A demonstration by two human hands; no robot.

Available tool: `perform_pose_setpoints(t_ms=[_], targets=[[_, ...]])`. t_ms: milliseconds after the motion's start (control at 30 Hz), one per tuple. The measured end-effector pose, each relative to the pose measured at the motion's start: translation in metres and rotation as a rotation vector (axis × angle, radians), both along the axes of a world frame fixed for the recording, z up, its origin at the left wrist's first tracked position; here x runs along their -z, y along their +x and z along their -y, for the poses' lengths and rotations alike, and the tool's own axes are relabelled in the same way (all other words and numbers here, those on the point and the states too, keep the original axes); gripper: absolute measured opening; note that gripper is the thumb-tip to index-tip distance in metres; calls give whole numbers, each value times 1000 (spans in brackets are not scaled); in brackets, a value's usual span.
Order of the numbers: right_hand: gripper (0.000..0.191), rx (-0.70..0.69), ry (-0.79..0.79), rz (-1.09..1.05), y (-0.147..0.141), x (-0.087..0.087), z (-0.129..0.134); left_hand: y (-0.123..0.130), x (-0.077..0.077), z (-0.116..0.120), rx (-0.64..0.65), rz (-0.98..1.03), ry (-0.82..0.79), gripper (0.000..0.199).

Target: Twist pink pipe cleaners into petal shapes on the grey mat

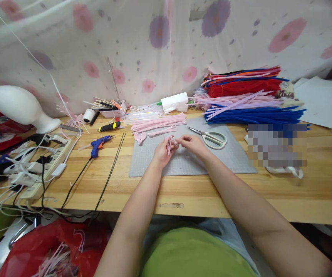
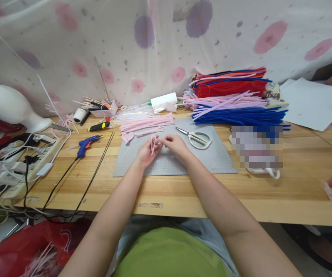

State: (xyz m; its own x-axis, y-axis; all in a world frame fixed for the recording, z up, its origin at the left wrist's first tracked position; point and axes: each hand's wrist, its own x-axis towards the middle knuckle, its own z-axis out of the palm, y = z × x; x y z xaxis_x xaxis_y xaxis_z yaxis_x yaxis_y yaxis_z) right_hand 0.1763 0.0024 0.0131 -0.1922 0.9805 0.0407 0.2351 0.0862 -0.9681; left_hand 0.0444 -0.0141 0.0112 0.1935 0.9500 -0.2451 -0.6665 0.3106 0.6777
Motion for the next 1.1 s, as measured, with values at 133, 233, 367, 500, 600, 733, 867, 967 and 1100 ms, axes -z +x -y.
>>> perform_pose_setpoints(t_ms=[133, 233, 367, 500, 600, 733, 867, 967, 1100], targets=[[30, -17, 57, -96, -1, 2, -3, 6, 3, 9, 88, 19, -18, 17], [29, -124, 39, -71, -2, 3, -3, 7, 3, 13, 158, 17, 1, 18], [28, -84, 38, -115, -3, 2, -4, 3, 3, 13, 323, 2, -36, 26], [29, -31, 32, -120, -4, 1, -7, -1, 2, 13, 362, -61, -63, 37], [29, -40, 32, -139, -4, 1, -9, -1, 1, 14, 384, -91, -34, 35], [30, -56, -30, -199, -4, 1, -10, 0, 1, 17, 341, -109, 45, 29], [29, -19, -22, -237, -5, 0, -10, 2, 0, 19, 340, -118, 66, 24], [28, -26, -20, -244, -5, -4, -8, 3, 1, 20, 329, -109, 66, 19], [32, -197, -215, -395, 0, -9, -3, 3, 2, 20, 310, -93, 87, 16]])
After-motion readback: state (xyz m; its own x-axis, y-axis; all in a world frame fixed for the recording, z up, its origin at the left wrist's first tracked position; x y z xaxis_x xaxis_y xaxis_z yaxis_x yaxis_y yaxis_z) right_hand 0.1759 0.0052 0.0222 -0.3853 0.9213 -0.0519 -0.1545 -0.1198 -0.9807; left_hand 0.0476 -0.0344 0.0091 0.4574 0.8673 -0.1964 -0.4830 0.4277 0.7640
